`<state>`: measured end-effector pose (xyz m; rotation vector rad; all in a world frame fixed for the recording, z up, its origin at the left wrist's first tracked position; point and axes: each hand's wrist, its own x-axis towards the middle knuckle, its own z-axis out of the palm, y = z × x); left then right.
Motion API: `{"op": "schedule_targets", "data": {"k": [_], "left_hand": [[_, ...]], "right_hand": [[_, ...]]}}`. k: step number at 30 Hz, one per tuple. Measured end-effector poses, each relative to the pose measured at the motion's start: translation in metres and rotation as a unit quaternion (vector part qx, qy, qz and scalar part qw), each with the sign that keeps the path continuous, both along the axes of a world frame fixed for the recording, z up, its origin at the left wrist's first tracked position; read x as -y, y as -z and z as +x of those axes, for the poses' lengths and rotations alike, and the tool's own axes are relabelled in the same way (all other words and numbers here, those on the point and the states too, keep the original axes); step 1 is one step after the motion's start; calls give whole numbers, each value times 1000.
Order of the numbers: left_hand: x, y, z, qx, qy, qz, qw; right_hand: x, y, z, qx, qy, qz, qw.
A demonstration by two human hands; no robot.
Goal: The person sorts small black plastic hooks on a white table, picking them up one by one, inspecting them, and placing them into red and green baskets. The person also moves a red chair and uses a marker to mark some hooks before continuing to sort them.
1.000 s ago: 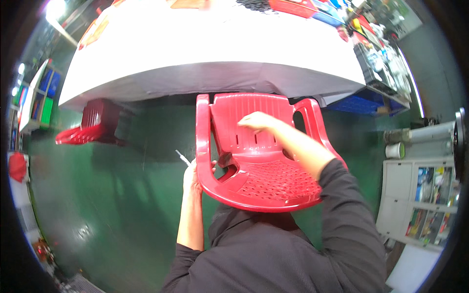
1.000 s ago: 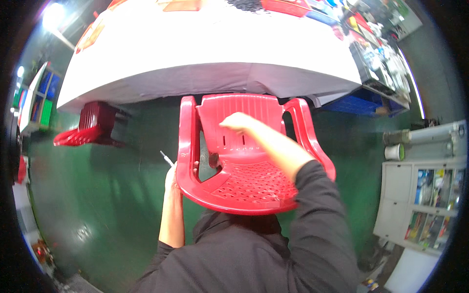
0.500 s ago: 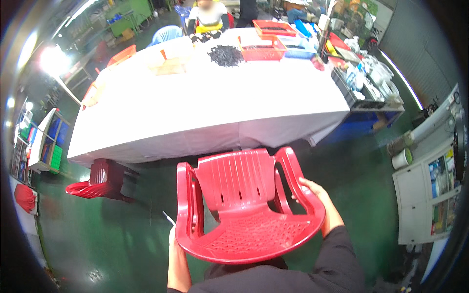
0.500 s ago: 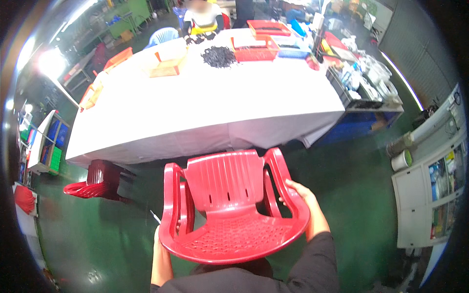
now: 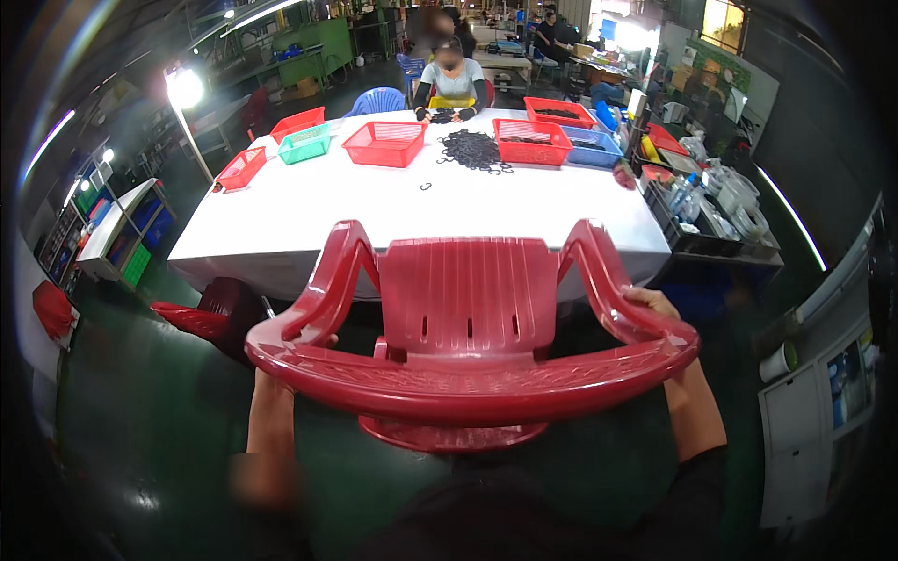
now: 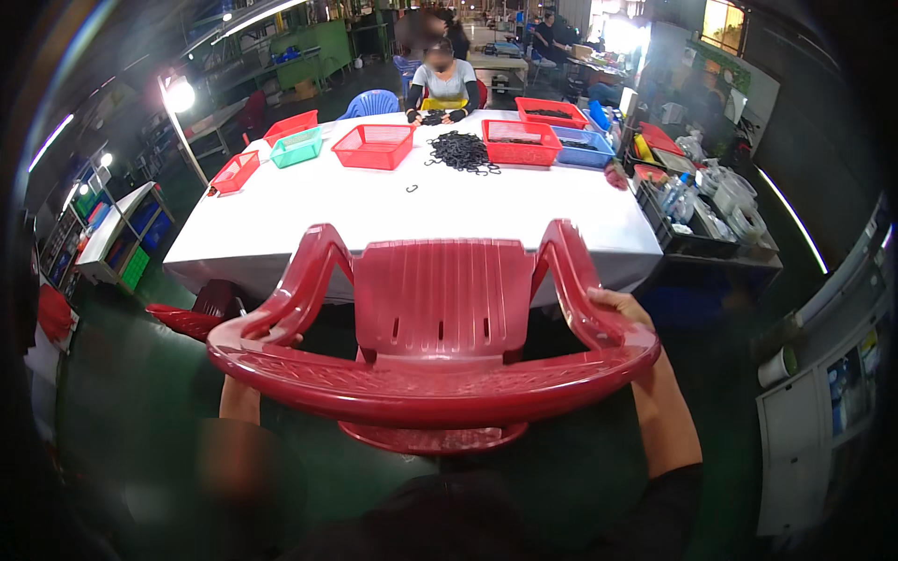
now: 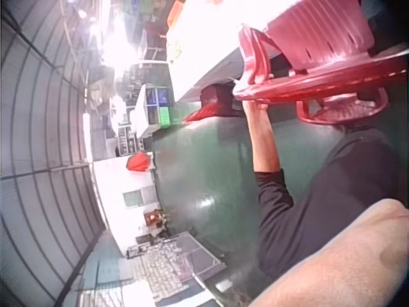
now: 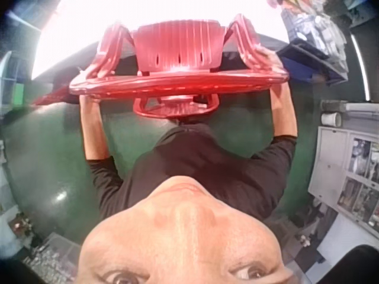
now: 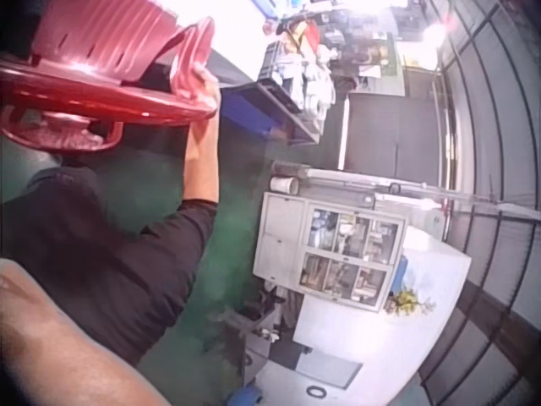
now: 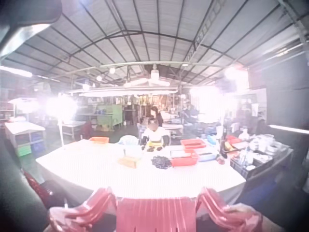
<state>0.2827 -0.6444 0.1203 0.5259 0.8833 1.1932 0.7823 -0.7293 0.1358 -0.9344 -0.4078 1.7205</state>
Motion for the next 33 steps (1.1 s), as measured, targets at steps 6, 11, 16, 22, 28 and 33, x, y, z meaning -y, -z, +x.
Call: {"op": "schedule_targets", "data": {"k": [6,11,16,22,28,33], "left_hand": [[79,-26,-23,246,237,236,910],[84,-44,2,256,281,197,904],[79,-60,95,205,313,285,883],[79,-72,259,153,295,155,930],[30,3,460,1,404,79,911],[4,143,580,58,425,-100,898]], "right_hand": [[102,-39,15,98,125,29,987],[165,-46,68,27,75,50,996],[248,-44,119,70,234,110,964],[340,-27,159,172,365,69,912],[358,1,217,201,410,59,888],[344,86,369,49,487,-120,864]]}}
